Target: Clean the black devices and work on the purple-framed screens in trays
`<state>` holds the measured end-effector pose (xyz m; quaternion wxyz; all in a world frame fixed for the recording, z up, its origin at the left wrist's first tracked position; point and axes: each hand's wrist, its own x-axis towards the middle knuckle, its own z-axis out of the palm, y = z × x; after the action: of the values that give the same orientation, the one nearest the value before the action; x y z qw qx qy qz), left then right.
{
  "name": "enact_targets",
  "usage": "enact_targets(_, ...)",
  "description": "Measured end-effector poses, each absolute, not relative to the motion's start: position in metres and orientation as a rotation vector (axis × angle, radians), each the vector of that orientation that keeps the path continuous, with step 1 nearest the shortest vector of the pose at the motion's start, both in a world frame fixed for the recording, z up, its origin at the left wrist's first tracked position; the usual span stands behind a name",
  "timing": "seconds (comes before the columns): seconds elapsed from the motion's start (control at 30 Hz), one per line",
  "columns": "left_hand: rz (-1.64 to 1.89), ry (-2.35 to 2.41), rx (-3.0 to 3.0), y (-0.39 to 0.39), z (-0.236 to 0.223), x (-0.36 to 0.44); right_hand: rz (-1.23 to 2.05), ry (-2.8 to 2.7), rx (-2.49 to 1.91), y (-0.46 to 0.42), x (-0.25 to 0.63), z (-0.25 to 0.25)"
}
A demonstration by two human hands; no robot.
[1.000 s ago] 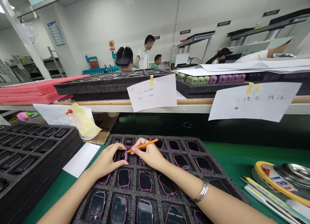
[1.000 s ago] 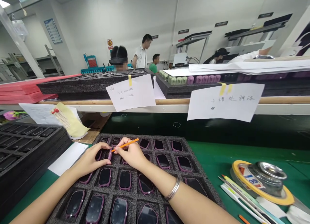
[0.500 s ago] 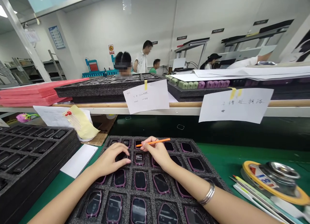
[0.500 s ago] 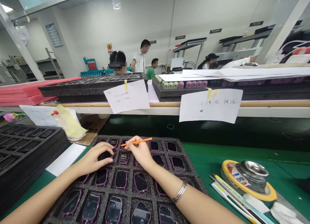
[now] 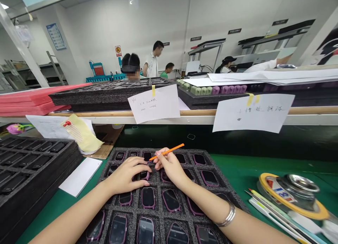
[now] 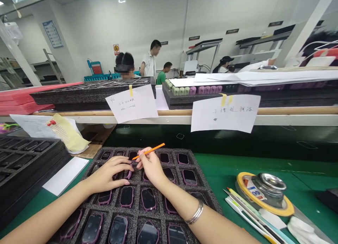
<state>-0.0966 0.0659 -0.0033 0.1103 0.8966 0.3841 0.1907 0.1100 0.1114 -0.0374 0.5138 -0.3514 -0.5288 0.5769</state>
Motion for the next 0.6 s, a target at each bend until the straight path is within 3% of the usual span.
enact_targets(0.6,0.674,1.276,2.484,0.0657,-0.0088,-0.0953,1.311,-1.496,-0.872,0.1009,0.1089,-0.0364)
